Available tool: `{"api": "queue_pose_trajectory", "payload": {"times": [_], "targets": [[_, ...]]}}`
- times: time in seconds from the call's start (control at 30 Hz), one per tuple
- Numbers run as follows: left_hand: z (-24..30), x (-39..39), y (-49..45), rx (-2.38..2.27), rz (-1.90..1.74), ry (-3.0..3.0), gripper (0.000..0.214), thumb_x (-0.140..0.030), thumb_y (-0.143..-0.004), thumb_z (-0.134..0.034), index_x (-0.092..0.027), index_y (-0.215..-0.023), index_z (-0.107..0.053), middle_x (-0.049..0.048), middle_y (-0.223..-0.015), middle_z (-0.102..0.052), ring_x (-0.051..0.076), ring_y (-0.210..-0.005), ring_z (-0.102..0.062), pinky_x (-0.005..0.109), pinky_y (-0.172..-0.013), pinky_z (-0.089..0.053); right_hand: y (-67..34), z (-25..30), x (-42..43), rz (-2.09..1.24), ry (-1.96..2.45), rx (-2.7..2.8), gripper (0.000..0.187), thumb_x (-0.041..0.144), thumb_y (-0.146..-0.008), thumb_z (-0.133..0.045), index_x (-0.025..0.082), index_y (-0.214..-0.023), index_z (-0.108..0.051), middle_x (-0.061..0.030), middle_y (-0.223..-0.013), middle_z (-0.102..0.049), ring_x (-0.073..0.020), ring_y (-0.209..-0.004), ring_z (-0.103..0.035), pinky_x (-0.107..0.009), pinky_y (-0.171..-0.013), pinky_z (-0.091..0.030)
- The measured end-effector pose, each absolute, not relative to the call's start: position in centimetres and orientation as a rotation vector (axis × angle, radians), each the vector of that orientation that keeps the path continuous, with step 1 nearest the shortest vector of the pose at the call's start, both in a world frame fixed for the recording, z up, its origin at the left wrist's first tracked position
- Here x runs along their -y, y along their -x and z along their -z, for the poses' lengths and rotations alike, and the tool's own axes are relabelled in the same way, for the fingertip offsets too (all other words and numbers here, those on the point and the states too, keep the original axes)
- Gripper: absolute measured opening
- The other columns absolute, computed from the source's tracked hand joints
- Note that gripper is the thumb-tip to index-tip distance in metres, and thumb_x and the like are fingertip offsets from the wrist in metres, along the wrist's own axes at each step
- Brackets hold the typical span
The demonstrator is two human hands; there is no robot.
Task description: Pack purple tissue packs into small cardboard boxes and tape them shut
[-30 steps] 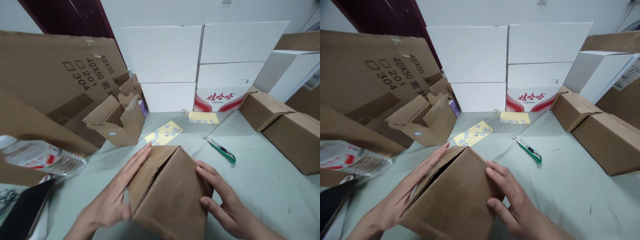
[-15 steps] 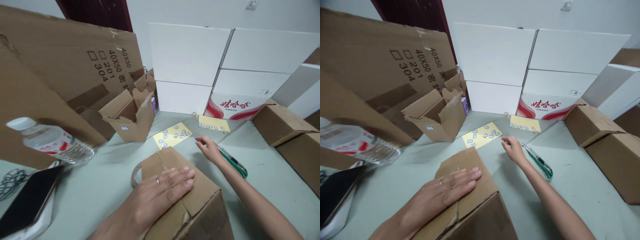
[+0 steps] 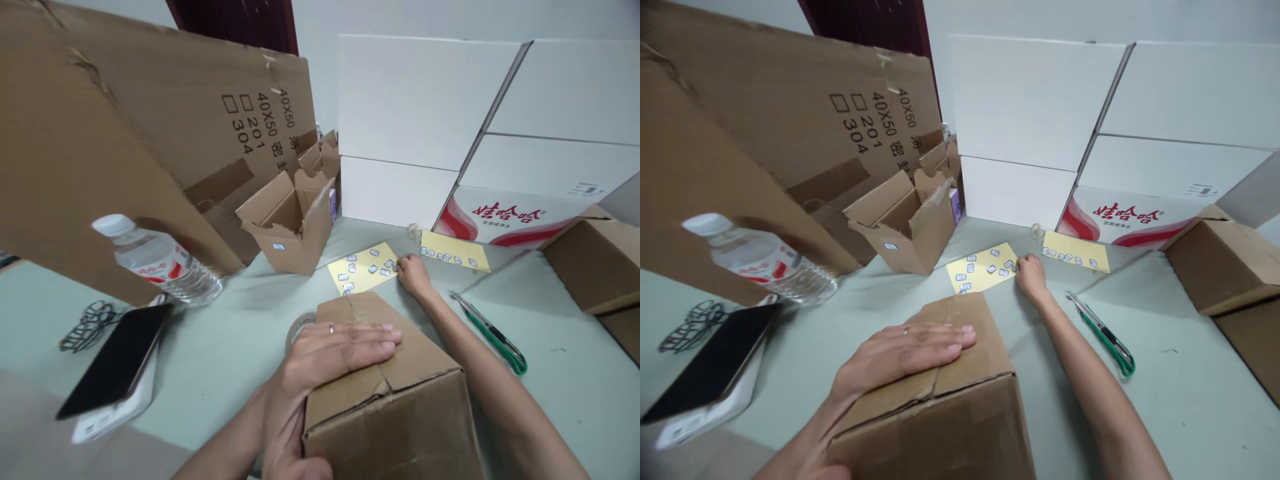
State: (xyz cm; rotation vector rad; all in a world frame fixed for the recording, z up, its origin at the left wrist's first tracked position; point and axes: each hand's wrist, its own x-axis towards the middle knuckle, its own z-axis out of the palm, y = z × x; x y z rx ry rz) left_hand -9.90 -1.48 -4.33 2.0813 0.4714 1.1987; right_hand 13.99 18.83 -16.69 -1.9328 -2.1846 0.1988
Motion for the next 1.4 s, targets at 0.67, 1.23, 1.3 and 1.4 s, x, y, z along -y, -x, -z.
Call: {"api": "queue_pose_trajectory", "payload": {"times": [0.67,1.23,1.3,1.4], "targets": [[3.2,0.3,9.4,-0.428,-1.335,-2.057,0.07,-0.067,-0.082,-0.05,-0.016,-0.126,-0.068,0.0145,-0.123,-0.071,0.035,-0.111,-0.069,0.046,-0.096,-0.054,-14.3,15.3,-16.2,-0.577,1.686,2.151,0.033,0.035,-0.095,-0.061,0.016,-0.121,-0.06,-0.0082,-0.12,-0.063,-0.0208,-0.101,-0.065,-0.041,-0.085,-0.057],[1.2,4.7,9.3,-0.778,-1.312,-2.059,0.044,-0.036,-0.09,-0.047,-0.017,-0.125,-0.065,0.0098,-0.127,-0.069,0.027,-0.117,-0.063,0.041,-0.101,-0.047,-13.6,-1.2,8.5,-0.371,0.807,2.063,0.02,0.004,-0.085,-0.058,0.022,-0.092,-0.06,0.0002,-0.081,-0.068,-0.0124,-0.076,-0.065,-0.02,-0.066,-0.053],[1.4,5.4,8.8,-0.792,-1.375,-2.07,0.041,-0.029,-0.089,-0.046,-0.016,-0.122,-0.065,0.0096,-0.124,-0.07,0.025,-0.116,-0.063,0.04,-0.101,-0.047,-12.2,-1.2,8.8,-0.272,0.792,2.105,0.02,0.001,-0.086,-0.056,0.02,-0.091,-0.059,-0.0004,-0.079,-0.068,-0.0111,-0.072,-0.064,-0.019,-0.065,-0.052],[1.5,5.8,8.2,-0.802,-1.451,-2.079,0.035,-0.03,-0.087,-0.051,-0.015,-0.115,-0.067,0.0111,-0.117,-0.072,0.025,-0.111,-0.066,0.04,-0.098,-0.049,-11.2,-1.0,8.2,-0.156,0.832,2.113,0.015,0.005,-0.089,-0.055,0.019,-0.088,-0.059,-0.0016,-0.077,-0.066,-0.0123,-0.071,-0.062,-0.022,-0.065,-0.051]]}}
